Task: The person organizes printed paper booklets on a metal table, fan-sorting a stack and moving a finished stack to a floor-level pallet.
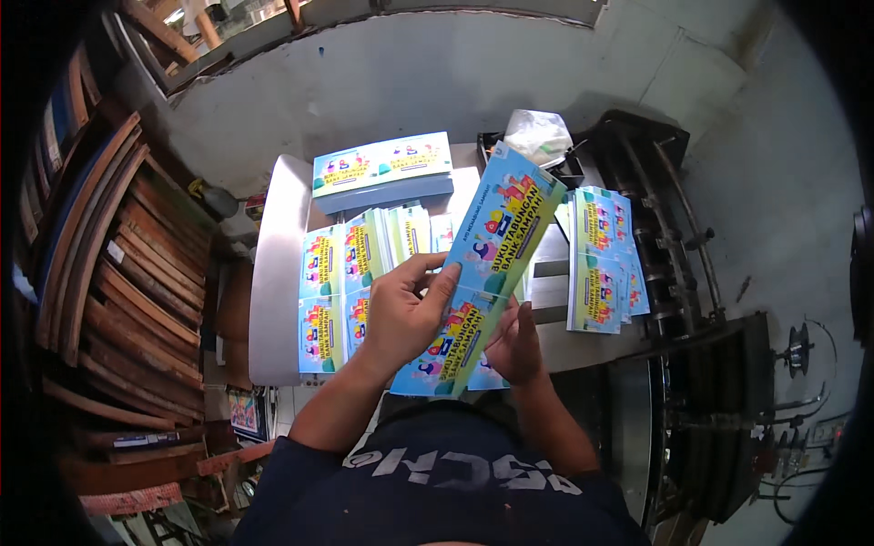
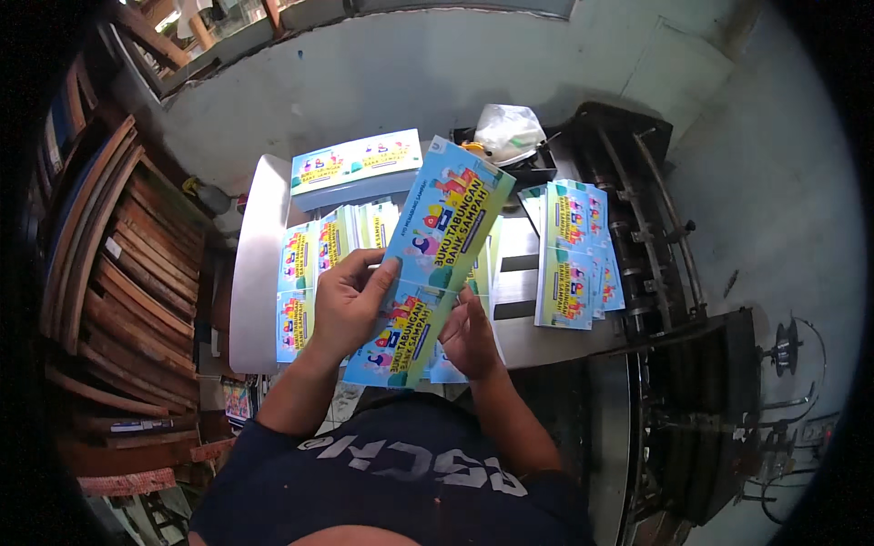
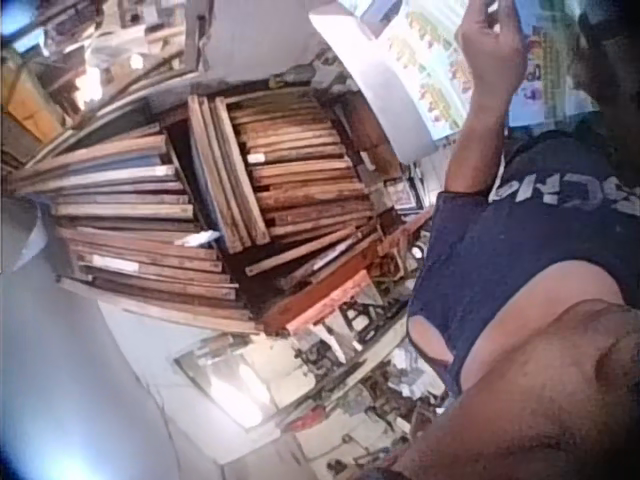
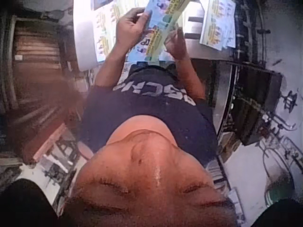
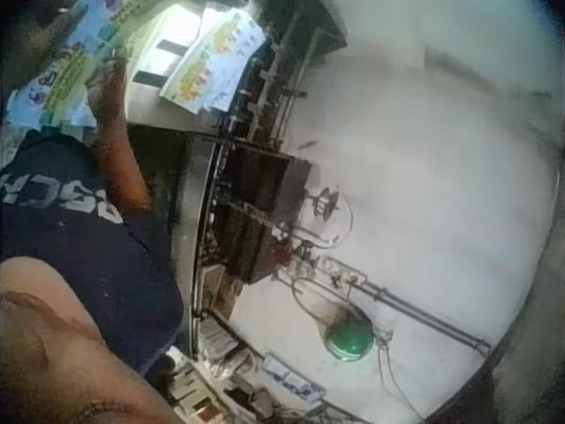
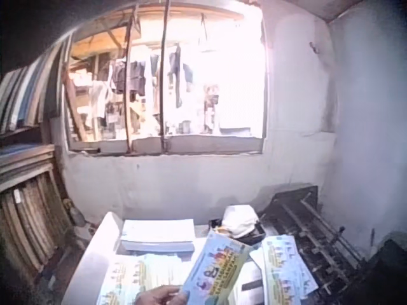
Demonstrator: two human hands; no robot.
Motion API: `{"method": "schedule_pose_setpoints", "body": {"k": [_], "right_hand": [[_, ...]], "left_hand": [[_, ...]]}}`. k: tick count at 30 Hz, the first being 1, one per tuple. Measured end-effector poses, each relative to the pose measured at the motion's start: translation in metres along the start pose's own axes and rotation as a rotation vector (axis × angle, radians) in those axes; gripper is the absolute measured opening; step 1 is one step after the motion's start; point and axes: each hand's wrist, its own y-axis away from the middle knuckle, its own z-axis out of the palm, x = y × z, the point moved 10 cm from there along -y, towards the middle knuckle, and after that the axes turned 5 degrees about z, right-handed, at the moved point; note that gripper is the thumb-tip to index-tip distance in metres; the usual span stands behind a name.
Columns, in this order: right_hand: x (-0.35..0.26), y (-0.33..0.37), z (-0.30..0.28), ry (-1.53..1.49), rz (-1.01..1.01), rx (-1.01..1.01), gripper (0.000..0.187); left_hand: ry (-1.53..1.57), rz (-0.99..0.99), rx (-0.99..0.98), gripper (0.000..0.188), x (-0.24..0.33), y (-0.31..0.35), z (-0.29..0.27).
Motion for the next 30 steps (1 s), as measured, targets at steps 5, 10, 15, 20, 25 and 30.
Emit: {"method": "schedule_pose_setpoints", "body": {"k": [5,10,15,20,25,30], "right_hand": [[-0.006,0.018,-0.015,-0.02,-0.003,0.131,0.081],[-0.015,0.024,-0.019,-0.029,-0.199,0.159,0.056],[-0.018,0.029,-0.024,-0.05,-0.199,0.09,0.046],[-0.047,0.039,-0.035,0.067,-0.256,0.227,0.037],[-0.074,0.054,-0.053,-0.052,-0.324,0.211,0.036],[-0.072,0.052,-0.062,-0.053,-0.275,0.203,0.035]], "left_hand": [[-0.262,0.256,-0.124,0.024,0.027,0.002,0.025],[-0.187,0.221,-0.098,0.022,0.024,0.0,0.032],[-0.079,0.065,-0.046,0.02,0.009,-0.001,0.021],[-0.016,0.225,0.313,0.019,0.025,-0.014,-0.057],[0.1,0.221,0.395,0.02,0.017,-0.017,-0.091],[0.023,0.145,0.268,0.017,-0.017,-0.012,-0.051]]}}
